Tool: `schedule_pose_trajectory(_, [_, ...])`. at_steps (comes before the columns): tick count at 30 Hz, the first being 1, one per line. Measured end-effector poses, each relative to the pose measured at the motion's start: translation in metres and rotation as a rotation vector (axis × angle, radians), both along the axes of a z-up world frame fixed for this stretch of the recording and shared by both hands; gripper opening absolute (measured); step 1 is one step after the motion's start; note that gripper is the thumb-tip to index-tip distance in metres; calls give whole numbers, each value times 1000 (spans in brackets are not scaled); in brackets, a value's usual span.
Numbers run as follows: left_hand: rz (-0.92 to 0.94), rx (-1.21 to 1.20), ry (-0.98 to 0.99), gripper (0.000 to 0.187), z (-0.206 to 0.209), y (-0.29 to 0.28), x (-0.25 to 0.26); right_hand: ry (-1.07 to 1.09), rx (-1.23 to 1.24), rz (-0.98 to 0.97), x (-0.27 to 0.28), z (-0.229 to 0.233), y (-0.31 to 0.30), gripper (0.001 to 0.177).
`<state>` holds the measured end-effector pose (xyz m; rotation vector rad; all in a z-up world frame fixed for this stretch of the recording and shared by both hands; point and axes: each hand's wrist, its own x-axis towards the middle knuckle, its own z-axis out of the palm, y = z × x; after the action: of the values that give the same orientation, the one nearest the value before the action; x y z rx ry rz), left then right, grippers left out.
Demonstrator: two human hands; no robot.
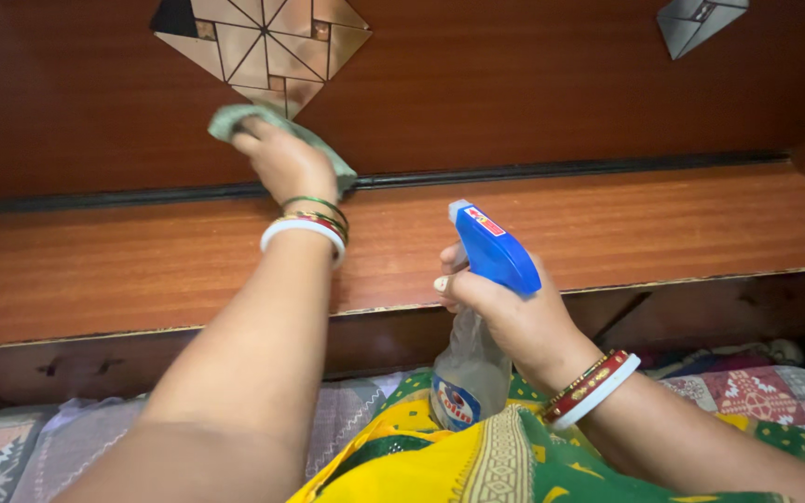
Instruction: The person wipes a wooden cabinet surface with a cloth while holding a spray bottle. They repeatedly spray the surface and wipe it down, moving along the length of the cabinet.
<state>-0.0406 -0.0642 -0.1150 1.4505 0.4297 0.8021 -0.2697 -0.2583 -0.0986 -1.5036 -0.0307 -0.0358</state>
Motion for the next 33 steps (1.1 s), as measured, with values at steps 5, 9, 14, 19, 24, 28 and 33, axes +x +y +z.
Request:
schedule_pose_trajectory(5, [-162,193,381,48,-19,-46,-28,-8,18,-18,0,-2,1,49])
schedule_pose_trajectory(9, [-63,468,360,56,-33,-46,-14,22,4,-26,-1,1,1,51])
schedule_pose_trajectory(14, [38,-104,464,40,-47,37,19,-9,11,2,5,1,3,58])
schedule_pose_trajectory(19, [115,-352,330,38,-54,95,45,-17,33,59,10,2,8,63])
schedule_pose_trajectory(24, [133,-261,321,36,-63,104,49,-22,-16,69,9,2,4,65])
schedule_pose_trajectory(28, [95,-81,397,35,-61,93,56,4,55,44,7,3,-1,67])
schedule_pose_trajectory(33, [5,310,586,34,-67,78,53,36,62,14,4,4,-8,66])
